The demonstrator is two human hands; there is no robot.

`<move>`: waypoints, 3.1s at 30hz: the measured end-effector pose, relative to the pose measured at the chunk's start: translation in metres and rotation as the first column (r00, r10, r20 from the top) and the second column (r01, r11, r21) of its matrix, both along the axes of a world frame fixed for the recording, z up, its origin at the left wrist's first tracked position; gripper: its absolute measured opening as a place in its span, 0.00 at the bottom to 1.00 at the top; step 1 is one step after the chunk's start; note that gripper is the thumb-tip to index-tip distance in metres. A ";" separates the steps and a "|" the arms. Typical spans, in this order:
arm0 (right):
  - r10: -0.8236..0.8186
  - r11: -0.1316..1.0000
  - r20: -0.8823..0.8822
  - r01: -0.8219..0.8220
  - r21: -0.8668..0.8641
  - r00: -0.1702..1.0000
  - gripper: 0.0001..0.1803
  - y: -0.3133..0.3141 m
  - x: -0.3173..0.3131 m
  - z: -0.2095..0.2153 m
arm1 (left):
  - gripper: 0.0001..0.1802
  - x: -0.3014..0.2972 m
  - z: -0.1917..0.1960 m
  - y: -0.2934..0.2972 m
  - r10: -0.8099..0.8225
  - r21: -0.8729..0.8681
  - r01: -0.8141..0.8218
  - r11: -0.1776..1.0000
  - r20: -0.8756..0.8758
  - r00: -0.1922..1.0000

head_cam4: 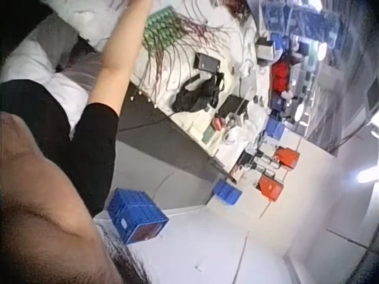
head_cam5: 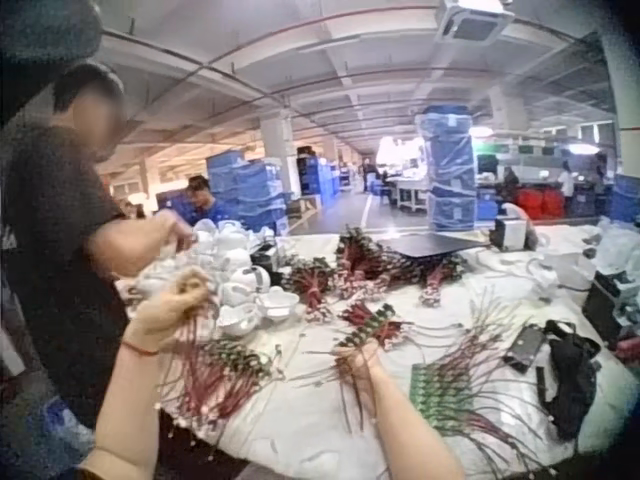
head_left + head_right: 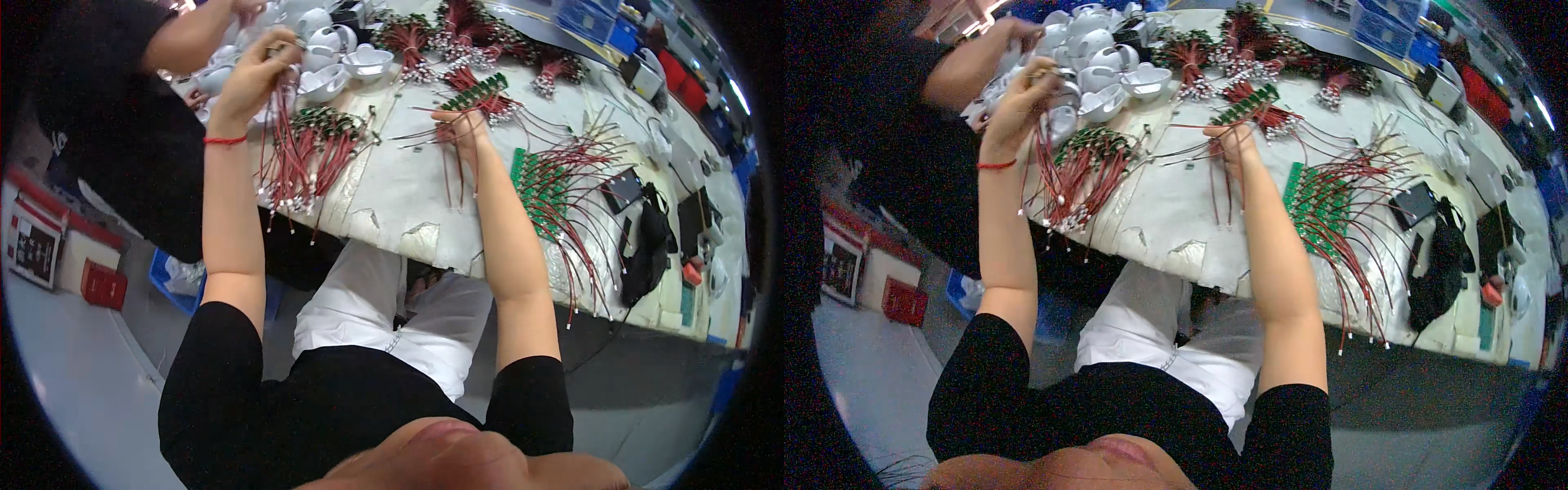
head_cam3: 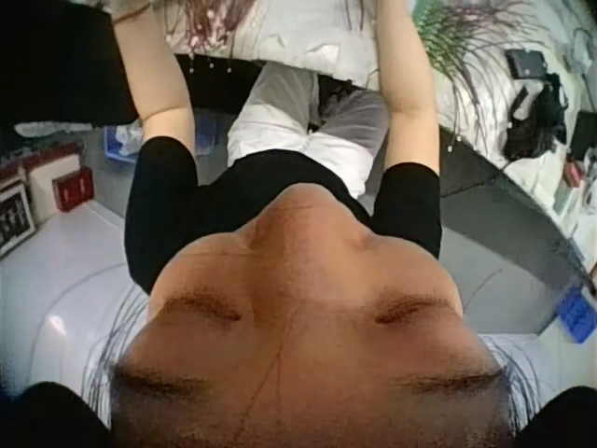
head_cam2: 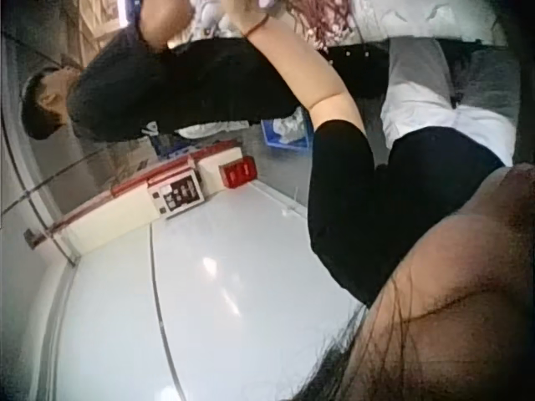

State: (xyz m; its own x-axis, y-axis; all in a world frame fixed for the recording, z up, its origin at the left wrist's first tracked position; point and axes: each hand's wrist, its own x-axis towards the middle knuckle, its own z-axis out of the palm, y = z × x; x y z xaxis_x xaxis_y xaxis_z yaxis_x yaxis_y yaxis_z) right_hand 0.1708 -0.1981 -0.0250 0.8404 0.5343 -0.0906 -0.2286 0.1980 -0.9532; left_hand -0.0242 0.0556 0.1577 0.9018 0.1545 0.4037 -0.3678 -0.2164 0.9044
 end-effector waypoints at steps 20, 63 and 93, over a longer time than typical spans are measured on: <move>-0.047 0.988 0.261 0.084 -0.133 0.964 0.10 0.005 0.004 -0.007 | 0.30 0.030 -0.090 -0.027 0.429 0.966 -0.221 0.131 0.146 0.891; -0.360 0.881 0.812 0.454 0.134 0.459 0.10 -0.007 -0.023 0.057 | 0.14 0.125 -0.127 -0.147 0.233 0.050 -0.264 0.963 0.331 0.914; -0.339 0.832 0.853 0.549 0.075 0.397 0.07 -0.011 -0.035 0.063 | 0.08 0.116 -0.123 -0.164 0.420 0.049 -0.480 0.876 0.414 0.808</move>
State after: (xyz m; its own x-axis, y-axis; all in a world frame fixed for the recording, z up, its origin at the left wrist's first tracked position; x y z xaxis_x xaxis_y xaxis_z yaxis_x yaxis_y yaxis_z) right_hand 0.1359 -0.2091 0.0380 0.6932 0.1203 0.7106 0.7194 -0.1757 -0.6721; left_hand 0.0922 -0.1088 0.0346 0.5162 0.4175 0.7478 -0.5022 -0.5597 0.6592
